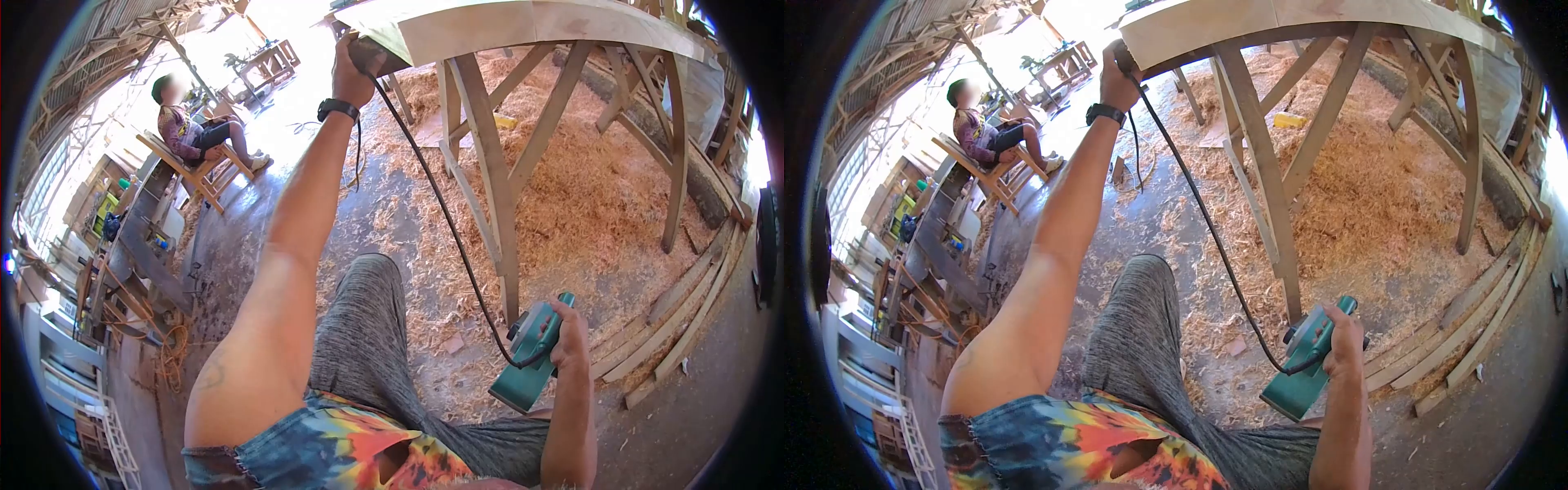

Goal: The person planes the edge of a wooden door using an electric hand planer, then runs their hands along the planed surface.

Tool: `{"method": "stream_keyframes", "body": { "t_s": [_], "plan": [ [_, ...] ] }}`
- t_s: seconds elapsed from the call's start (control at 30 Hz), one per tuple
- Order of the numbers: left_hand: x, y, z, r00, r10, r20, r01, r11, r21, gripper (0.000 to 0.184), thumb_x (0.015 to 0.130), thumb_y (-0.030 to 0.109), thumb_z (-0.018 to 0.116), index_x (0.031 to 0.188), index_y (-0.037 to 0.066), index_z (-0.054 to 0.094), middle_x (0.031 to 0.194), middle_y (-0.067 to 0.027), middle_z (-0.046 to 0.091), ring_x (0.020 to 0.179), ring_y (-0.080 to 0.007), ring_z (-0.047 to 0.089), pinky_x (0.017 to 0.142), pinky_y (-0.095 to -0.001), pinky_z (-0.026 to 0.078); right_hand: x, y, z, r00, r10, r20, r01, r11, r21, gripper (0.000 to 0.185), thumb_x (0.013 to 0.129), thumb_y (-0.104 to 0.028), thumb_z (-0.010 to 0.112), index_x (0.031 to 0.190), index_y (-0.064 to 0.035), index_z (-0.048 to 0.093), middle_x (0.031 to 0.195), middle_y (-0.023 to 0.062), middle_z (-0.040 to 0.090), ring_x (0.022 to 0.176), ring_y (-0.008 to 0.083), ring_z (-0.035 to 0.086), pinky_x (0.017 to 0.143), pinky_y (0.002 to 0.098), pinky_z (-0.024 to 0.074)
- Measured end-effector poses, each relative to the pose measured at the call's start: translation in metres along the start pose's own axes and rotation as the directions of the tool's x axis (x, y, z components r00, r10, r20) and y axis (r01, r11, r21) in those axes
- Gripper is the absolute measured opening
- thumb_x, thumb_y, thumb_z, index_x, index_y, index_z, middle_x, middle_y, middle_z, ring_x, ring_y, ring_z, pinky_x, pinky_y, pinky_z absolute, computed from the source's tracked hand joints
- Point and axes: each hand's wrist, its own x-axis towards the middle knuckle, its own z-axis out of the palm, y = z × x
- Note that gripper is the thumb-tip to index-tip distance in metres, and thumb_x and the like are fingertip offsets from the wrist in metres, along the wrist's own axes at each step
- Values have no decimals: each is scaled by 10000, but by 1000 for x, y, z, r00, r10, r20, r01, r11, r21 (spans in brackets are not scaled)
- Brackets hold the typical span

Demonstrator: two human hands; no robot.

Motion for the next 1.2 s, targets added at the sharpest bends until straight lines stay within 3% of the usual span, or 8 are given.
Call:
{"method": "stream_keyframes", "body": {
  "t_s": [0.53,0.6,0.67,0.7,0.73,0.8,0.87,1.2],
  "plan": [
    [-4,-2,-1,999,28,23,-28,999,17,656,861,232,793,1374,48,426,1202,-190,644,1132,-342,625,949,-428,514,15,4,-9,999,36,-28,-37,999,-34,301,850,-243,766,960,-12,608,725,68,560,590,195,579,495,337,493],
    [-2,-15,4,997,72,24,-71,996,-60,639,865,211,783,1369,43,427,1204,-196,635,1126,-347,624,958,-424,512,20,12,-13,998,31,-51,-32,999,-18,282,860,-243,751,949,-9,623,710,70,565,588,200,583,498,340,496],
    [3,-51,18,985,-46,169,116,895,-431,633,867,192,775,1371,34,426,1221,-205,620,1125,-354,624,966,-419,514,28,14,-18,998,57,-16,-57,997,-48,249,870,-254,726,943,-42,616,715,69,581,594,202,590,514,348,504],
    [-6,-24,15,984,180,13,-180,984,17,645,848,167,787,1363,22,428,1256,-210,596,1133,-358,617,963,-426,515,29,16,-25,996,80,-34,-82,995,-51,217,880,-264,701,937,-76,610,720,68,597,601,205,598,529,355,513],
    [-11,-20,27,997,65,-45,-67,997,-40,671,831,155,801,1367,25,418,1244,-201,587,1135,-361,609,947,-440,515,30,19,-37,996,82,-31,-84,995,-57,206,886,-265,695,928,-85,604,707,68,590,592,208,593,526,358,508],
    [-14,23,-2,996,-85,28,88,991,-104,703,816,140,813,1377,28,403,1222,-195,586,1131,-349,609,947,-440,511,28,17,-34,996,87,17,-86,992,-89,196,893,-265,689,918,-94,597,694,68,584,583,211,588,523,361,503],
    [-15,22,0,996,-86,0,86,996,-37,731,816,128,813,1396,30,380,1194,-182,600,1117,-328,621,937,-426,519,16,12,-31,1000,26,-1,-26,998,-65,246,896,-274,704,920,-52,603,702,77,572,589,207,589,497,341,489],
    [-16,27,-7,993,-113,46,116,990,-75,763,830,167,812,1418,33,346,1256,-226,575,1181,-366,589,990,-452,492,40,19,-35,995,87,-42,-90,993,-77,250,898,-277,707,883,-67,572,657,63,550,537,214,573,477,350,479]
  ]
}}
